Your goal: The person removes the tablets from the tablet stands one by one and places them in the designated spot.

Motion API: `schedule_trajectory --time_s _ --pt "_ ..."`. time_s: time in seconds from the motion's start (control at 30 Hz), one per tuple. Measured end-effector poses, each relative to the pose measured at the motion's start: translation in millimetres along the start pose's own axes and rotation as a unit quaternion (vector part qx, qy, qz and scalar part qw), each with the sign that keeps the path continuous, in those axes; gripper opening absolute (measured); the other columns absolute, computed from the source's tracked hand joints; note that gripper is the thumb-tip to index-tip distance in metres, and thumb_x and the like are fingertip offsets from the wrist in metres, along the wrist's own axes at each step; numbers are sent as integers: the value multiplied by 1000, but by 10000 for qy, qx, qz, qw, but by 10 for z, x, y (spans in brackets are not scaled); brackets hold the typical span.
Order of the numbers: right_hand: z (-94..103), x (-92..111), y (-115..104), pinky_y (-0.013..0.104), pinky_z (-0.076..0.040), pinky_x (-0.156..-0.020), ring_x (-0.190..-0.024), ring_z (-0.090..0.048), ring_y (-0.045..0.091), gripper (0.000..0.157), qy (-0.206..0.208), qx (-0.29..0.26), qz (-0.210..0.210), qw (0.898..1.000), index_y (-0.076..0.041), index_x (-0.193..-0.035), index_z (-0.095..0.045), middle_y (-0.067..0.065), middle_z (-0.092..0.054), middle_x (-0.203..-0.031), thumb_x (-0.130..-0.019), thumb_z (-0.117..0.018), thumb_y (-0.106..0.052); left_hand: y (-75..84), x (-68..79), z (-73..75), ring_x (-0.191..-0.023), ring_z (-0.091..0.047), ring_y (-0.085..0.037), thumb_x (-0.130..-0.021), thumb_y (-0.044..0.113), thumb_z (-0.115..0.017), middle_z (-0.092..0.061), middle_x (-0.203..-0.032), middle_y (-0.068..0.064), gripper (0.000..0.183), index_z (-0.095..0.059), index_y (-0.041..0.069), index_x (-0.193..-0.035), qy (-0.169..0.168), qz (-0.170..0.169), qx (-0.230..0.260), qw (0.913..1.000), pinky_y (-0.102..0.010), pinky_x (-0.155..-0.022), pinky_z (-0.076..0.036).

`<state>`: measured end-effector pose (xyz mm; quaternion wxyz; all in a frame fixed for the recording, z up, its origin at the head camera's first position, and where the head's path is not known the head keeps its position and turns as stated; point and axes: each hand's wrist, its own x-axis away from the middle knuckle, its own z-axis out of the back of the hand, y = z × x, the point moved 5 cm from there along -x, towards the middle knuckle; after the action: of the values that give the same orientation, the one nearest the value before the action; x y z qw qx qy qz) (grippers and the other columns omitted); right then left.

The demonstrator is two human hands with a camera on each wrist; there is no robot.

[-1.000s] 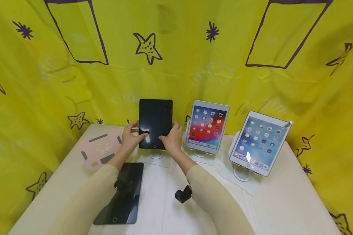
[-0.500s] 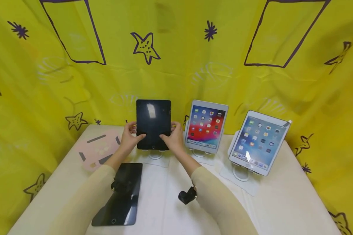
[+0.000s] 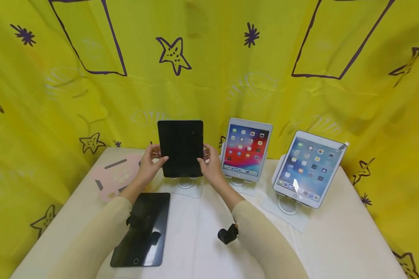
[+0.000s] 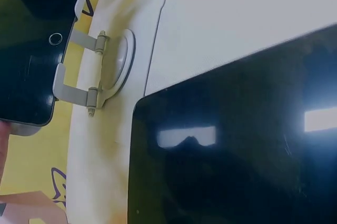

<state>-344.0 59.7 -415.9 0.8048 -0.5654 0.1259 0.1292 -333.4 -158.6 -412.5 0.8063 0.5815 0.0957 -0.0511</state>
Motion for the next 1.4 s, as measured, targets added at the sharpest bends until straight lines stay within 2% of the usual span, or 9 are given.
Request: schedule_trajectory --time_s 0.1,0.23,0.4,0.6,0.87,1.0,1.17,1.4 --pt "31 1 -5 44 -55 -81 -92 -57 33 46 -88 80 71 9999 -1 -130 -42 21 -55 -106 -88 -62 0 10 17 -18 -100 -54 -34 -91 4 -61 -49 -114 -21 45 -38 1 -129 -9 -113 100 9999 -14 -67 -43" --pt "81 -9 -25 38 -56 -78 -90 -58 31 46 -219 102 -34 9997 -2 -129 -43 20 -58 -105 -88 -64 -2 25 56 -39 -96 -57 -32 -90 5 -62 -52 -111 -19 43 -40 4 -127 175 -264 63 9995 -15 -66 -44" --pt "157 -17 -112 31 -55 -75 -87 -58 30 47 -289 164 86 9994 -2 -127 -44 19 -58 -102 -86 -66 -2 80 86 -30 -92 -58 -31 -89 5 -64 -55 -108 -19 41 -43 3 -124 405 -465 122 9980 -15 -62 -44" --pt "219 0 -173 24 -55 -73 -88 -58 29 48 -423 123 17 9990 -3 -127 -42 18 -56 -102 -86 -66 -2 206 141 -8 -85 -57 -25 -87 4 -65 -55 -106 -19 43 -44 1 -124 350 -713 60 9968 -14 -61 -43" --pt "283 93 -210 28 -57 -70 -83 -58 25 50 -772 -87 -371 9963 -5 -130 -41 19 -54 -104 -86 -65 -2 258 221 -12 -72 -52 -9 -86 -2 -65 -53 -100 -16 45 -42 0 -124 59 -472 280 9985 -17 -58 -48" --pt "327 201 -220 31 -58 -69 -80 -57 20 50 -979 -300 -668 9925 -6 -129 -40 17 -52 -102 -87 -65 -1 278 303 -9 -68 -52 -7 -85 -4 -65 -48 -95 -12 45 -42 0 -123 -210 -285 337 9988 -20 -58 -53" --pt "396 368 -237 41 -58 -71 -76 -57 18 51 -1275 -595 -897 9860 -4 -130 -37 15 -50 -98 -87 -64 1 284 443 -42 -68 -52 -10 -85 -4 -65 -46 -92 -10 45 -41 0 -123 -599 70 519 9968 -24 -59 -55" --pt "461 575 -220 37 -58 -67 -74 -57 18 52 -1561 -908 -1281 9752 -2 -129 -36 14 -47 -96 -86 -63 2 281 645 -87 -66 -53 -8 -85 -2 -65 -44 -90 -6 48 -39 -3 -125 -927 424 693 9924 -28 -60 -56"
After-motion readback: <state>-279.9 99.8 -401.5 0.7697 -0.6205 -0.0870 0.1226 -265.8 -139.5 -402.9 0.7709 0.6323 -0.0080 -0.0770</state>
